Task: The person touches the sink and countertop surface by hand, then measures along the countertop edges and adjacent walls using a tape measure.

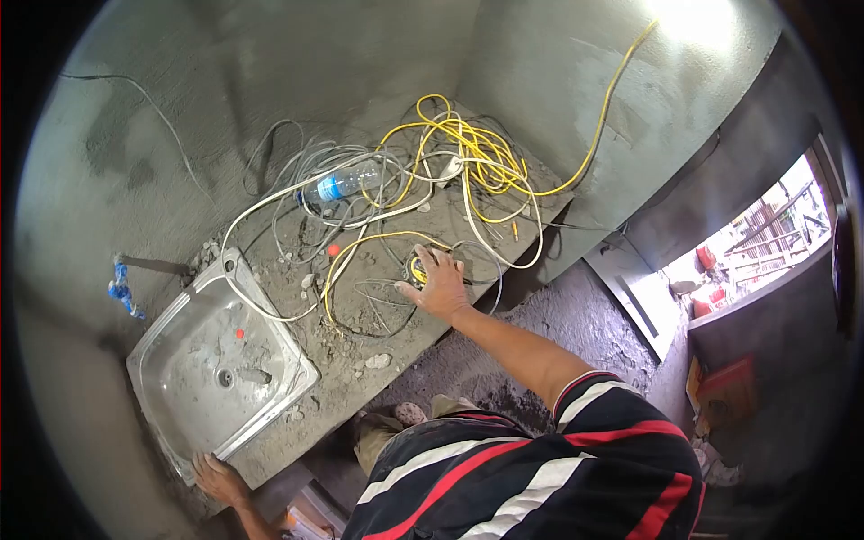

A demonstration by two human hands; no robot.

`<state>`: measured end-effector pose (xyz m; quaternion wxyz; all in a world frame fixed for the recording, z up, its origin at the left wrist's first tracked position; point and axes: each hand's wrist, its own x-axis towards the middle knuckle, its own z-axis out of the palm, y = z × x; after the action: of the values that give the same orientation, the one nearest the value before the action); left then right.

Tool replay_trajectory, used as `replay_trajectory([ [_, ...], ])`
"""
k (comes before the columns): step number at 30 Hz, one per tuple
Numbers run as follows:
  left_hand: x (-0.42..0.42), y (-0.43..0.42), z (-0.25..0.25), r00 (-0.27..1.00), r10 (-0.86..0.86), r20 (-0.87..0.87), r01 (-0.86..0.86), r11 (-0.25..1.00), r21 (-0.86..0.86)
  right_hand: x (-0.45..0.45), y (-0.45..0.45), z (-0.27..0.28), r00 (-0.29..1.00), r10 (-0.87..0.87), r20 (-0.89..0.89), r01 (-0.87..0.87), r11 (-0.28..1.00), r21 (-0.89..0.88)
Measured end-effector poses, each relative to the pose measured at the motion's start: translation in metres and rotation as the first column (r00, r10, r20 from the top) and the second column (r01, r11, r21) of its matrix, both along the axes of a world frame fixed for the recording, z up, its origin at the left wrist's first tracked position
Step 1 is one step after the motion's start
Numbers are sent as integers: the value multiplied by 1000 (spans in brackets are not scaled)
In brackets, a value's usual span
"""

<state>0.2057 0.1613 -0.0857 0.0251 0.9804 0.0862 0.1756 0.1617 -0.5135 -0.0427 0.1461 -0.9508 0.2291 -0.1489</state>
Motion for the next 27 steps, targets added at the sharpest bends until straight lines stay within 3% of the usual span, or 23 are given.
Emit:
replay_trajectory([
  [18, -1, 2, -1, 1000, -8, 2, 7, 999, 51, 0, 2, 3, 1000, 3, 0, -3, 1000, 9],
  [21, -2, 0, -2, 1000, -21, 16, 21, 1000, 19, -1, 1, 3, 1000, -2, -15, 2, 1000, -3],
  [23, -3, -6, 1, 998, 62, 33, -60, 996, -66, 0, 0, 3, 1000, -8, -16, 8, 1000, -2],
  [27, 1, 0, -1, 1000, 4, -13, -5, 1000, -23, -1, 2, 2, 1000, -25, -12, 25, 1000, -11],
])
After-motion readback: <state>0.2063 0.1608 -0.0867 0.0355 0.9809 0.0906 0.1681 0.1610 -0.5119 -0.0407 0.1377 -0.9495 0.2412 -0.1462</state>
